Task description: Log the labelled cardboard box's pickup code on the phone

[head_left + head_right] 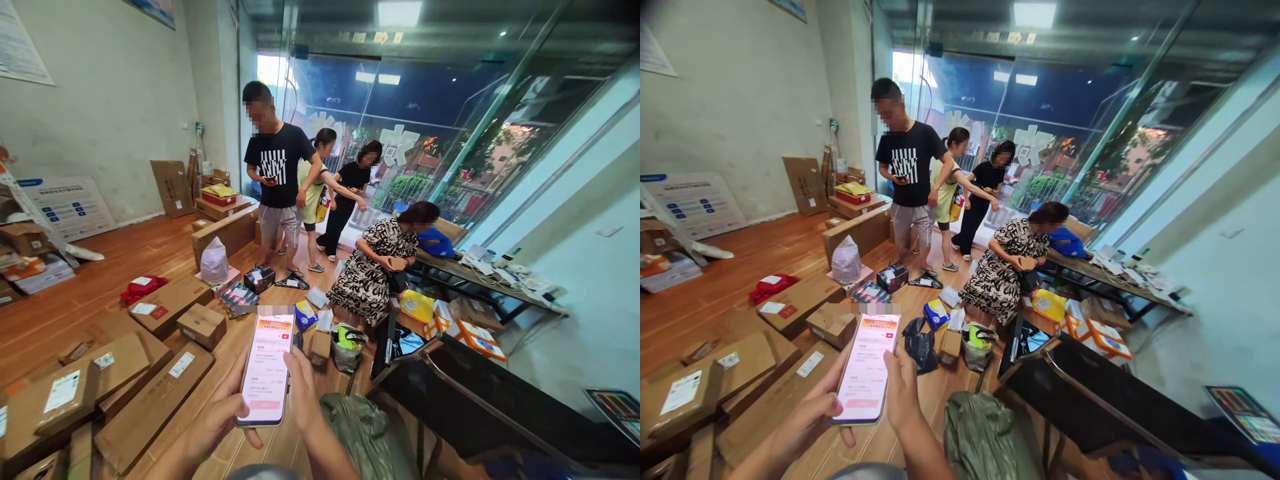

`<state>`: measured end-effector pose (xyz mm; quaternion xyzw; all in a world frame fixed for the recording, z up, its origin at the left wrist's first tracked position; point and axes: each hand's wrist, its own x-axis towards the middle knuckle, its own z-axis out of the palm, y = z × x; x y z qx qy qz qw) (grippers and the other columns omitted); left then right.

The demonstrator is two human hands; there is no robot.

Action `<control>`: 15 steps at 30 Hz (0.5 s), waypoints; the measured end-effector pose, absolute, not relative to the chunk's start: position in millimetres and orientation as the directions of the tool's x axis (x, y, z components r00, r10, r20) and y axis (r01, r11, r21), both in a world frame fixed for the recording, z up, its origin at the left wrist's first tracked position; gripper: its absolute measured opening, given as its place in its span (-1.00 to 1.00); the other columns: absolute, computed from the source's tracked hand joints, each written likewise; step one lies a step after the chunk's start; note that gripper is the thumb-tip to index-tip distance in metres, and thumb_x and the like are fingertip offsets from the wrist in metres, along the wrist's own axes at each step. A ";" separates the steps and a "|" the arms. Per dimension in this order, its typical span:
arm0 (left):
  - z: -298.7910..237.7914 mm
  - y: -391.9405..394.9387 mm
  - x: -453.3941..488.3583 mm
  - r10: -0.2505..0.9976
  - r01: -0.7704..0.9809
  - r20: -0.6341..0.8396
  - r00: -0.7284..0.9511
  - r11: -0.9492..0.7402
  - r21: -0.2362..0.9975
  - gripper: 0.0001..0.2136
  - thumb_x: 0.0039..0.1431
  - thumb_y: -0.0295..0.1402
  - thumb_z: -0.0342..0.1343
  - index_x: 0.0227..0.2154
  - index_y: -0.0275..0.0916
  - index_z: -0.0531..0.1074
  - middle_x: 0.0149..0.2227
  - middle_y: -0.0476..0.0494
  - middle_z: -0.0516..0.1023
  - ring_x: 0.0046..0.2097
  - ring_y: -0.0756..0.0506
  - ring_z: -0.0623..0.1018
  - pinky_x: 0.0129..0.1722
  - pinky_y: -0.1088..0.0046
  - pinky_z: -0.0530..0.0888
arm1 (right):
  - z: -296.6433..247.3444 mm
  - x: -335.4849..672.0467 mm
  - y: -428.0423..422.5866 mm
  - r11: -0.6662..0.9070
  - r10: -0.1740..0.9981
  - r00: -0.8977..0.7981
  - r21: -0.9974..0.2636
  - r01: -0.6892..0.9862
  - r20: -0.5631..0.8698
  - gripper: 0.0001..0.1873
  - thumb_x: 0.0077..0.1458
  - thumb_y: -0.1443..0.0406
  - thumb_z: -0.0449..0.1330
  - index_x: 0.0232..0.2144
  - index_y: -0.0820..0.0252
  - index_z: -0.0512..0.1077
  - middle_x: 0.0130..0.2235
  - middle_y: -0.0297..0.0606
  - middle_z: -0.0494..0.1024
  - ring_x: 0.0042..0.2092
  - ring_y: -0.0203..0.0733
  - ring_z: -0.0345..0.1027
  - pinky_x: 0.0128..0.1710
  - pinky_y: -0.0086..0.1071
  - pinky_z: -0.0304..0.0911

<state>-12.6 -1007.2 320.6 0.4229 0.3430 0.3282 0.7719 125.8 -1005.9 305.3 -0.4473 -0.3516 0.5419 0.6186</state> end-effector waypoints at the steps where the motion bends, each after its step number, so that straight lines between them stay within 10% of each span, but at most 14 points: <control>1: 320.4 -1007.5 -13.0 0.797 -0.211 -0.250 0.549 0.422 0.882 -0.04 -0.22 -0.47 -0.05 0.22 0.06 -0.48 0.25 -0.12 0.05 -0.21 -0.18 0.43 -0.54 0.36 0.51 | 305.1 124.9 -1005.0 0.011 0.985 0.164 -0.932 -0.362 -0.052 -0.47 -0.16 -0.12 0.17 -0.31 0.17 0.49 -0.38 -0.26 0.56 -0.37 -0.15 0.36 -0.36 -0.35 0.28; 15: 310.1 -1008.3 -20.6 0.829 -0.311 -0.230 0.511 0.427 0.849 -0.06 -0.20 -0.47 -0.09 0.23 -0.12 -0.54 0.15 -0.25 0.23 -0.29 -0.13 0.43 -0.56 0.36 0.51 | 311.6 117.5 -1008.2 -0.023 0.991 0.116 -0.926 -0.377 -0.072 -0.33 -0.26 -0.25 0.13 -0.28 0.10 0.51 -0.23 -0.25 0.60 -0.15 -0.02 0.41 -0.16 -0.27 0.34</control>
